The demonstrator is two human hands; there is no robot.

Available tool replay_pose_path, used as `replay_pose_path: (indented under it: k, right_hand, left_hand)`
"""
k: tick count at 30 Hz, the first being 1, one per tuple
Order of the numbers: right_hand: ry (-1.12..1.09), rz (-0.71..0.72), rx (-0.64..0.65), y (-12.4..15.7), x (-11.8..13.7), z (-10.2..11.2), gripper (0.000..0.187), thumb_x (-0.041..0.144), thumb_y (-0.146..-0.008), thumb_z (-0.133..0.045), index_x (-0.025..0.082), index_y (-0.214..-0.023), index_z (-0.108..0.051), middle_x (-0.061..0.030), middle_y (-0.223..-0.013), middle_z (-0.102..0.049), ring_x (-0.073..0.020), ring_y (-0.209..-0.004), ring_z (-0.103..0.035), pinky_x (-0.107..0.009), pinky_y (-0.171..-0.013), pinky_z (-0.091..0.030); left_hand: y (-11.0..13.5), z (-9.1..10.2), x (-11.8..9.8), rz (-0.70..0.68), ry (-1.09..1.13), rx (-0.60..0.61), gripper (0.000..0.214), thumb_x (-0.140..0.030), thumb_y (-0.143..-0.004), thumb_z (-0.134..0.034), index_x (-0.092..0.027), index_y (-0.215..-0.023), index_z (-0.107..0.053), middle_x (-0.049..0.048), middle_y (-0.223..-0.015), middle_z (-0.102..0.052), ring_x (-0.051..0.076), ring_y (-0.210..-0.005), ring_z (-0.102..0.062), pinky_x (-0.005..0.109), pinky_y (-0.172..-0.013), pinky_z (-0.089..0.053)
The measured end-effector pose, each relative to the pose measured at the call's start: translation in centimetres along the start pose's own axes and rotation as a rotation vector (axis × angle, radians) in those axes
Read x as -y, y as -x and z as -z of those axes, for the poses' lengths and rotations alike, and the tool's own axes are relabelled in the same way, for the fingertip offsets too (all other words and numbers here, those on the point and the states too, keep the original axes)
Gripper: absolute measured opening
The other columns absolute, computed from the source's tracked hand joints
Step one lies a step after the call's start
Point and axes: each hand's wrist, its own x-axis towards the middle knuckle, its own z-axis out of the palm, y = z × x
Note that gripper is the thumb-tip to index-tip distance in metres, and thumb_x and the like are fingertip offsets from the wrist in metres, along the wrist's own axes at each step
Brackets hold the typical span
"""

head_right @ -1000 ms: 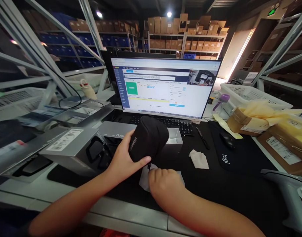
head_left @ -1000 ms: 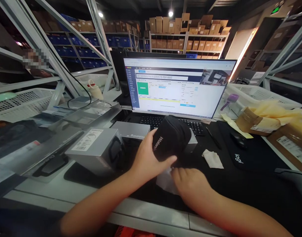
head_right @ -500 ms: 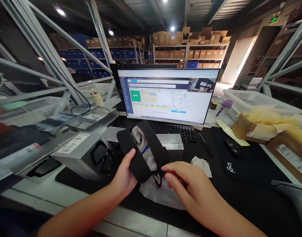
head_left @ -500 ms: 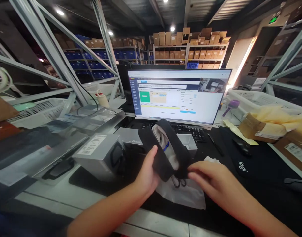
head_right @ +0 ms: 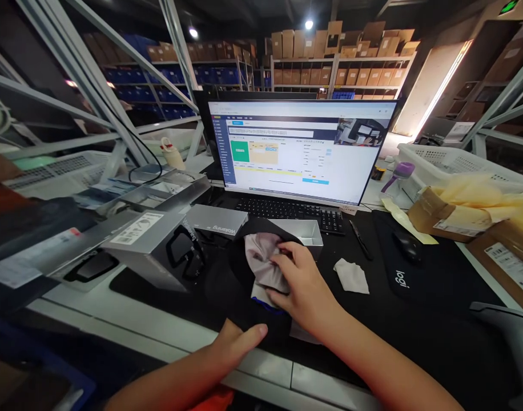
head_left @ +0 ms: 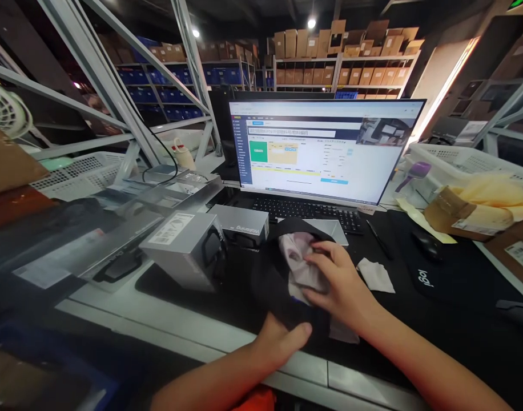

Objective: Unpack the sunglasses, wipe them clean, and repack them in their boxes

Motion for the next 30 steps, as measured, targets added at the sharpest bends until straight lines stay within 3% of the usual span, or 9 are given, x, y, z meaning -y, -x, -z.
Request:
replay_pose_path:
  k: [5, 8, 11, 15, 19, 23, 25, 28, 30]
  right_hand:
    - [-0.130, 0.098, 0.000, 0.3, -0.1, -0.9, 0.027, 0.013, -0.090, -0.061, 0.021, -0.113, -0.071, -0.0122, -0.116, -0.070, -0.0263, -0.108, -0.065, -0.046, -0.095, -0.054]
    - [-0.508, -0.197, 0.042, -0.1, 0.4, -0.2, 0.012, 0.030, -0.086, -0.073, 0.021, -0.091, -0.077, -0.0081, -0.097, -0.075, -0.0223, -0.090, -0.070, -0.036, -0.082, -0.057]
    - [-1.044, -0.582, 0.101, -0.7, 0.4, 0.9, 0.026, 0.045, -0.080, -0.077, 0.020, -0.087, -0.077, -0.0057, -0.081, -0.076, -0.0191, -0.070, -0.071, -0.029, -0.066, -0.058]
    - [-1.431, -0.844, -0.147, -1.3, -1.1, 1.9, 0.028, 0.042, -0.071, -0.084, 0.023, -0.090, -0.077, -0.0007, -0.077, -0.077, -0.0169, -0.064, -0.073, -0.025, -0.065, -0.061]
    - [-1.377, -0.820, -0.316, -1.6, -2.9, 2.9, 0.029, 0.040, -0.072, -0.082, 0.023, -0.095, -0.077, -0.0013, -0.084, -0.079, -0.0198, -0.072, -0.075, -0.029, -0.069, -0.063]
    - [-1.178, -0.725, -0.278, -0.9, -4.2, 4.5, 0.033, 0.044, -0.077, -0.080, 0.025, -0.104, -0.075, -0.0037, -0.090, -0.078, -0.0216, -0.076, -0.074, -0.030, -0.066, -0.061]
    - [-1.019, -0.642, -0.252, -0.3, -4.7, 5.3, 0.033, 0.045, -0.080, -0.079, 0.025, -0.106, -0.075, -0.0040, -0.089, -0.077, -0.0206, -0.078, -0.073, -0.027, -0.065, -0.059]
    - [-0.729, -0.496, -0.184, 0.2, -4.7, 6.5, 0.029, 0.041, -0.079, -0.081, 0.026, -0.102, -0.077, -0.0031, -0.088, -0.075, -0.0181, -0.078, -0.069, -0.023, -0.065, -0.056]
    - [-0.547, -0.402, -0.075, -0.2, -4.0, 6.9, 0.022, 0.039, -0.078, -0.082, 0.024, -0.093, -0.078, -0.0031, -0.085, -0.073, -0.0172, -0.074, -0.067, -0.023, -0.064, -0.053]
  left_hand:
    - [0.3, -0.9, 0.8, 0.056, 0.369, -0.176, 0.068, -0.042, -0.075, -0.076, -0.019, -0.136, -0.054, 0.0127, -0.132, -0.065, 0.033, -0.130, -0.056, 0.052, -0.116, -0.037]
    - [0.6, -1.1, 0.8, 0.102, 0.534, -0.276, 0.075, -0.038, -0.071, -0.081, -0.021, -0.138, -0.052, 0.0116, -0.134, -0.064, 0.031, -0.132, -0.055, 0.050, -0.118, -0.035]
    - [1.0, -1.1, 1.1, 0.169, 0.609, -0.418, 0.083, -0.037, -0.062, -0.087, -0.021, -0.136, -0.053, 0.0119, -0.129, -0.067, 0.033, -0.129, -0.057, 0.051, -0.117, -0.037]
    - [1.3, -0.9, 2.0, 0.309, 0.571, -0.533, 0.080, -0.038, -0.061, -0.089, -0.019, -0.132, -0.057, 0.0136, -0.127, -0.068, 0.034, -0.129, -0.057, 0.051, -0.115, -0.039]
    - [1.7, 0.3, 1.8, 0.366, 0.504, -0.395, 0.069, -0.047, -0.076, -0.081, -0.019, -0.133, -0.055, 0.0158, -0.134, -0.064, 0.032, -0.127, -0.059, 0.051, -0.112, -0.042]
    - [3.4, 3.2, -0.3, 0.390, 0.361, -0.150, 0.062, -0.046, -0.079, -0.077, -0.019, -0.131, -0.056, 0.0153, -0.141, -0.057, 0.028, -0.130, -0.056, 0.044, -0.112, -0.044]
    - [4.4, 5.0, -1.7, 0.431, 0.194, -0.044, 0.053, -0.042, -0.080, -0.075, -0.020, -0.125, -0.059, 0.0127, -0.123, -0.066, 0.027, -0.116, -0.064, 0.042, -0.099, -0.053]
    - [4.6, 7.0, -4.2, 0.210, -0.220, 0.006, 0.016, -0.032, -0.089, -0.061, -0.021, -0.099, -0.065, 0.0063, -0.095, -0.065, 0.021, -0.091, -0.066, 0.038, -0.084, -0.055]
    - [3.4, 7.3, -6.2, -0.076, -0.507, -0.044, 0.017, -0.028, -0.090, -0.061, -0.023, -0.106, -0.063, 0.0082, -0.109, -0.063, 0.023, -0.102, -0.063, 0.041, -0.092, -0.053]
